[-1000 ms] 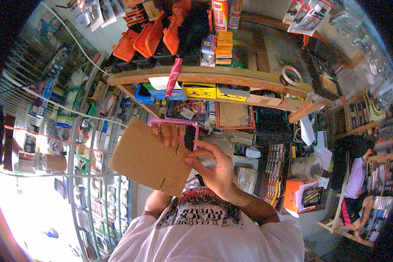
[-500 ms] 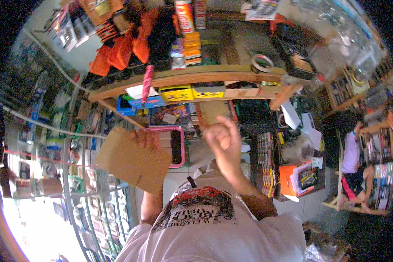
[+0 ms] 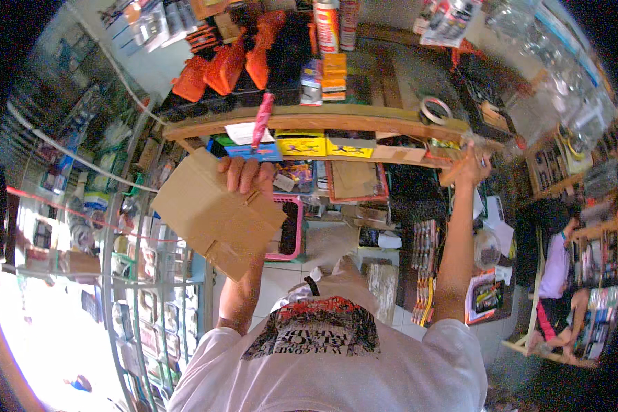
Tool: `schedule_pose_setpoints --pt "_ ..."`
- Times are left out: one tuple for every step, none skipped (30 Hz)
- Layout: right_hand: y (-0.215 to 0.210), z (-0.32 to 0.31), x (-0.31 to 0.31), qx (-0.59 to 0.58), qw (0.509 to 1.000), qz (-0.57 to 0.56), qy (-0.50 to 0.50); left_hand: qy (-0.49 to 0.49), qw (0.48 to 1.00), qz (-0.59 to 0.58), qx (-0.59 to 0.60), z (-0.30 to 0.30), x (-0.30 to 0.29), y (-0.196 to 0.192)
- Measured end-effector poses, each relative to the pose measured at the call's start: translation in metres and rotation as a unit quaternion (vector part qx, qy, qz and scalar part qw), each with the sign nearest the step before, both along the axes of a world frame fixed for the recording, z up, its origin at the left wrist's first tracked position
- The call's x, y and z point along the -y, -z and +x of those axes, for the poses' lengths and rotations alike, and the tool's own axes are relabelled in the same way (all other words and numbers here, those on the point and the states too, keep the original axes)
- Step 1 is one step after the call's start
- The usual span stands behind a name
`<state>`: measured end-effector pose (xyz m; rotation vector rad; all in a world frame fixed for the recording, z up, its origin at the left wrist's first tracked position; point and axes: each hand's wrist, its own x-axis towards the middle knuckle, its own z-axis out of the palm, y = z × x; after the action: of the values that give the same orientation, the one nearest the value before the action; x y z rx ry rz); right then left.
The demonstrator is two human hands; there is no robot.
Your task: The person assembles a small cardboard box by hand, using a roll of clear adhesive tape and scissors to secure the folds.
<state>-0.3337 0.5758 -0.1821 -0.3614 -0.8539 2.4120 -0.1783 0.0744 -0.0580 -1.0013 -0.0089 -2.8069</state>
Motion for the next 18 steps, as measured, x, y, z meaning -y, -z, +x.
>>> schedule_pose_setpoints --pt "0.012 -0.005 -0.006 0.018 0.99 0.104 0.091 -0.003 1.0 0.003 -0.005 -0.003 -0.003 -0.005" --pt "0.019 -0.01 -0.009 0.036 0.963 0.203 0.176 0.019 1.0 0.005 -0.013 -0.002 -0.003 -0.013" --pt "0.022 -0.013 -0.013 0.033 0.963 0.205 0.17 0.043 0.999 0.006 -0.018 -0.002 -0.004 -0.018" --pt "0.023 -0.017 -0.012 0.084 0.947 0.223 0.213 0.034 0.999 0.004 -0.021 0.0 -0.005 -0.024" --pt "0.024 -0.02 -0.013 0.135 0.926 0.241 0.257 0.035 0.999 0.011 -0.015 0.0 -0.008 -0.03" --pt "0.025 -0.02 -0.009 0.134 0.929 0.239 0.25 0.035 0.999 0.016 -0.008 0.002 -0.01 -0.034" --pt "0.024 -0.02 -0.007 0.137 0.935 0.23 0.231 0.033 0.999 0.029 -0.015 0.001 -0.014 -0.037" --pt "0.023 -0.018 -0.008 0.141 0.941 0.22 0.214 0.029 0.999 0.026 -0.016 -0.001 -0.015 -0.037" --pt "0.015 -0.015 0.015 0.148 0.946 0.205 0.202 0.022 0.999 0.026 -0.027 -0.002 -0.012 -0.034" --pt "0.0 -0.01 0.04 0.155 0.95 0.191 0.19 0.015 0.999 0.028 -0.037 -0.002 -0.009 -0.033" --pt "-0.005 -0.007 0.036 0.163 0.954 0.183 0.174 0.014 0.998 0.023 -0.059 -0.004 -0.011 -0.036" --pt "-0.003 -0.003 0.03 0.167 0.955 0.179 0.169 0.016 0.998 0.025 -0.061 -0.004 -0.015 -0.039" --pt "0.004 0.0 0.014 0.171 0.955 0.175 0.167 0.001 0.999 0.017 -0.049 -0.003 -0.02 -0.044" --pt "0.012 0.008 -0.002 0.175 0.943 0.223 0.175 -0.014 0.999 0.01 -0.037 -0.002 -0.025 -0.05" --pt "0.016 0.016 -0.001 0.177 0.936 0.248 0.174 -0.013 0.999 0.01 -0.036 0.001 -0.026 -0.052" --pt "0.016 0.027 -0.001 0.178 0.929 0.273 0.177 -0.039 0.999 0.002 -0.033 0.002 -0.027 -0.056" --pt "0.009 0.042 0.031 0.118 0.92 0.296 0.228 -0.069 0.997 -0.009 -0.026 0.001 -0.026 -0.053" --pt "-0.01 0.06 0.077 0.053 0.909 0.314 0.269 -0.083 0.996 -0.011 -0.027 0.004 -0.018 -0.057"
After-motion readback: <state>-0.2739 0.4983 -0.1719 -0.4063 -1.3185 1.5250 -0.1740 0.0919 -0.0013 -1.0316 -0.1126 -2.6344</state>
